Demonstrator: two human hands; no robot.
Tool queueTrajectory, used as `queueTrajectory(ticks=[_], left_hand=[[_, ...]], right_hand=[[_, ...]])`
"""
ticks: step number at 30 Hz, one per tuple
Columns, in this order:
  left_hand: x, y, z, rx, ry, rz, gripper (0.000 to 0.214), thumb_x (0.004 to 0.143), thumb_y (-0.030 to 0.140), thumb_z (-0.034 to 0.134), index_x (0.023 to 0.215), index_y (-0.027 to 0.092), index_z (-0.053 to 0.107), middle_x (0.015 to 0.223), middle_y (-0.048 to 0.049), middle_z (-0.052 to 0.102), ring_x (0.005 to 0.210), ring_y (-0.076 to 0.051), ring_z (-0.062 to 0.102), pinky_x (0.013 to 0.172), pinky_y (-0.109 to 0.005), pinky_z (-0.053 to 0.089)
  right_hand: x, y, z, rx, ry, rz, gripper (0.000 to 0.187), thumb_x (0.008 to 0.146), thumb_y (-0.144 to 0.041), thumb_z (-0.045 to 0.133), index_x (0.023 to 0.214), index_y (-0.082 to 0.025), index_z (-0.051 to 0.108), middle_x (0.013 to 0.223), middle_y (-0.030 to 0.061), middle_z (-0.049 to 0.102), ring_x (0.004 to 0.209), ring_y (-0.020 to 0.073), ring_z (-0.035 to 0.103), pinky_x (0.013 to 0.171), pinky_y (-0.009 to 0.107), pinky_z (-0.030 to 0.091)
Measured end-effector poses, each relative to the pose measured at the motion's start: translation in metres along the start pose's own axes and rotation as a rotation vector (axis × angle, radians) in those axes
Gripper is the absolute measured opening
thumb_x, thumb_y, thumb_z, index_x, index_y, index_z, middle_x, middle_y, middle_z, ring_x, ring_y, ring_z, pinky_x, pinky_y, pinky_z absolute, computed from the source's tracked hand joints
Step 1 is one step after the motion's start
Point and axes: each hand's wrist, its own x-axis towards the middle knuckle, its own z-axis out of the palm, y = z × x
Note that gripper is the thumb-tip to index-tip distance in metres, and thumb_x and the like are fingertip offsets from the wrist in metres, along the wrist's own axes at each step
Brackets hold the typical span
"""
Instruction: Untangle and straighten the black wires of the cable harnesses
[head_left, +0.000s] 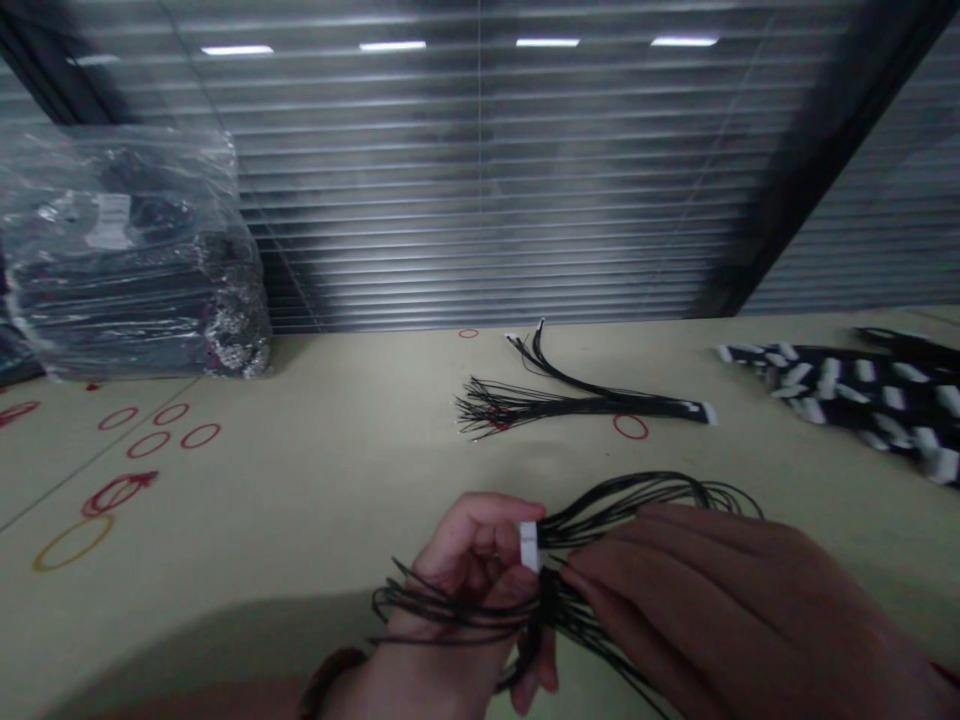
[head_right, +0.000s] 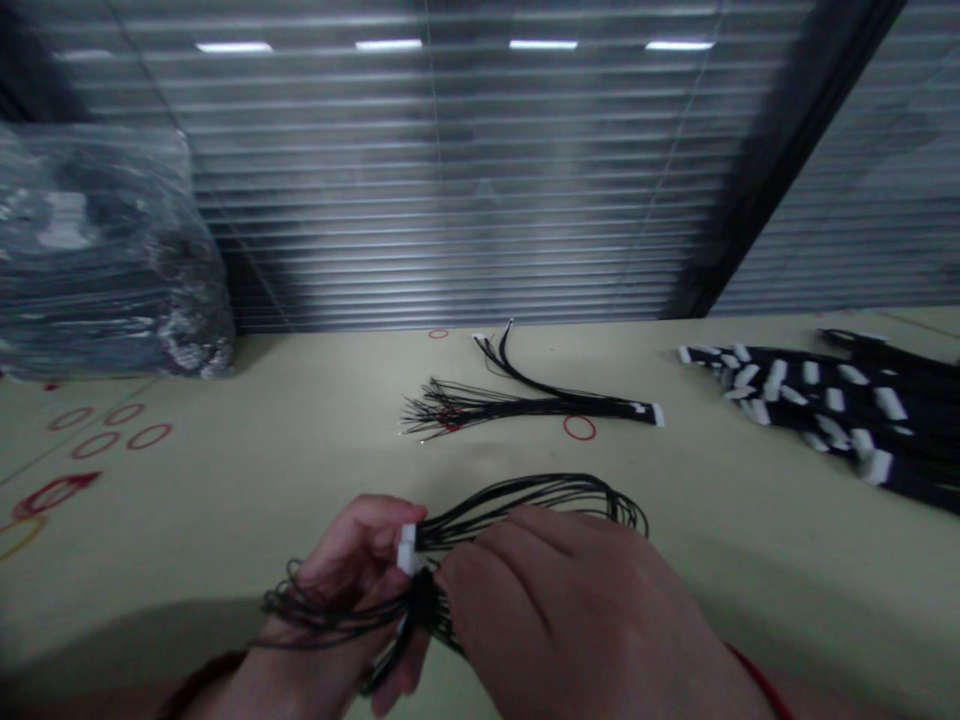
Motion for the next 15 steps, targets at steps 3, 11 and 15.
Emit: queueTrajectory(ticks=[3, 11, 15], left_hand=[[-0.0008, 0.0004, -0.0030, 0.025, -0.014, -0.025, 0.017, 0.087, 0.026, 0.058, 0.102, 0.032, 0.061, 0.076, 0.0055, 0.061, 0.040, -0.001, 0.056, 0.035, -0.006, 0.038], [0.0004, -0.0016, -0.0058, 0.007, 0.028, -0.153, 0.018, 0.081, 0.032, 0.066, 0.097, 0.026, 0.063, 0.071, 0.0034, 0.062, 0.039, -0.005, 0.057, 0.034, -0.008, 0.037], [0.0026, -0.0023, -0.0080, -0.009, 0.003, -0.155, 0.014, 0.084, 0.029, 0.063, 0.098, 0.028, 0.063, 0.073, 0.0039, 0.061, 0.041, -0.002, 0.056, 0.035, -0.007, 0.038]], right_hand=[[0.0023, -0.0012, -0.0011, -0.050, 0.035, -0.015, 0.029, 0.101, -0.022, 0.027, 0.090, -0.019, 0.053, 0.078, -0.0030, 0.064, 0.069, 0.0093, 0.056, 0.061, 0.028, 0.038], [0.0066, -0.0076, -0.0011, -0.024, -0.105, 0.034, 0.042, 0.099, -0.019, 0.023, 0.074, -0.018, 0.057, 0.069, 0.0007, 0.060, 0.061, 0.0159, 0.052, 0.054, 0.032, 0.037], [0.0046, -0.0060, -0.0008, -0.032, -0.151, 0.040, 0.033, 0.094, -0.012, 0.029, 0.077, -0.017, 0.058, 0.071, 0.0013, 0.059, 0.063, 0.0174, 0.052, 0.056, 0.032, 0.040]])
